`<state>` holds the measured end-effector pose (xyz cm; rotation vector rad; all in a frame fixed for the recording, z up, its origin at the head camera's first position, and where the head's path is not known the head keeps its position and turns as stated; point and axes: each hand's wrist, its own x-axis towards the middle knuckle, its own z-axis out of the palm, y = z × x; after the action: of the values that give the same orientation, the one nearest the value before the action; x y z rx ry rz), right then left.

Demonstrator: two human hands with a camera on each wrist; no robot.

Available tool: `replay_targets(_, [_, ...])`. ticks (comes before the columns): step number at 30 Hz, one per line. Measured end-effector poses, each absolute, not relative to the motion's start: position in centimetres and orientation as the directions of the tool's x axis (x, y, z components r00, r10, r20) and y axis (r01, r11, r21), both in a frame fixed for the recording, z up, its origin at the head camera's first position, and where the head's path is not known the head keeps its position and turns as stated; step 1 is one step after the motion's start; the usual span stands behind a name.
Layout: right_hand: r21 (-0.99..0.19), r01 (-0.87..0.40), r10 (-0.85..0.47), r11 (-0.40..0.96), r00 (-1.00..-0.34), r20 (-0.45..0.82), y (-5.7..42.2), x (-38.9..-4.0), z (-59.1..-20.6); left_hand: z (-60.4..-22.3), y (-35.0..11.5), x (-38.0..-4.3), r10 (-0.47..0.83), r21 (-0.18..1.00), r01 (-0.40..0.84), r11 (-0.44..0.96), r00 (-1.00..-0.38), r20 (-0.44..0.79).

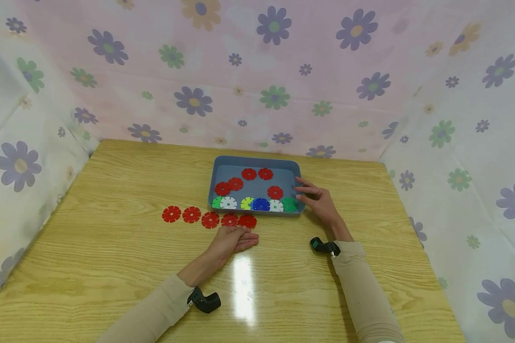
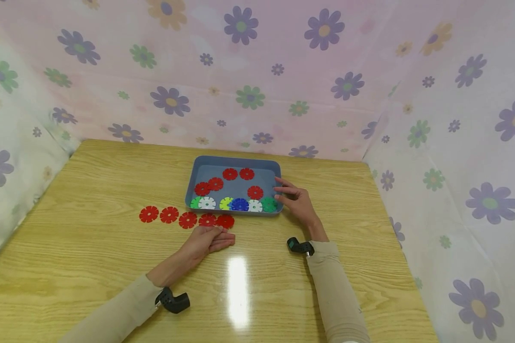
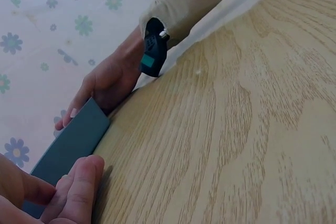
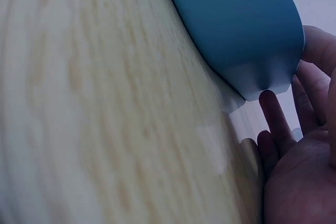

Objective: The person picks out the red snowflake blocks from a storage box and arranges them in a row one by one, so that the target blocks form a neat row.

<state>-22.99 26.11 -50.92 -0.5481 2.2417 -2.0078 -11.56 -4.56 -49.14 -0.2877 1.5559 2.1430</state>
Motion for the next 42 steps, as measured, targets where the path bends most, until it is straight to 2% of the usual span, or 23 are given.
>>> replay_targets(10, [-0.974, -0.210, -0.317, 0.079, -0.932, 0.175, 26.1, -22.9, -50.9, -49.0, -4.8, -11.2, 0.268, 0.834, -0.505, -0.222, -0.854, -0.446])
replay_targets(17, [-0.976, -0.203, -0.315, 0.081, -0.934, 0.168, 26.1, -23.0, -51.0, -49.2, -5.5, -11.1, 0.354, 0.840, -0.502, -0.206, -0.838, -0.414])
replay_targets(25, [-0.975, -0.206, -0.310, 0.081, -0.935, 0.172, 26.2, -22.9, -50.8, -49.1, -6.4, -12.1, 0.533, 0.849, -0.512, -0.133, -0.759, -0.374])
replay_targets(31, [-0.976, -0.200, -0.308, 0.091, -0.937, 0.163, 26.3, -22.9, -50.8, -47.2, -6.9, -13.8, 0.650, 0.904, -0.422, -0.059, -0.704, -0.286])
replay_targets(35, [-0.976, -0.199, -0.314, 0.091, -0.936, 0.161, 26.3, -22.9, -50.8, -45.6, -7.0, -15.3, 0.656, 0.942, -0.330, -0.055, -0.723, -0.216])
replay_targets(42, [-0.973, -0.209, -0.321, 0.095, -0.932, 0.169, 26.1, -23.0, -50.8, -44.2, -7.7, -17.5, 0.590, 0.981, -0.178, -0.080, -0.801, -0.098])
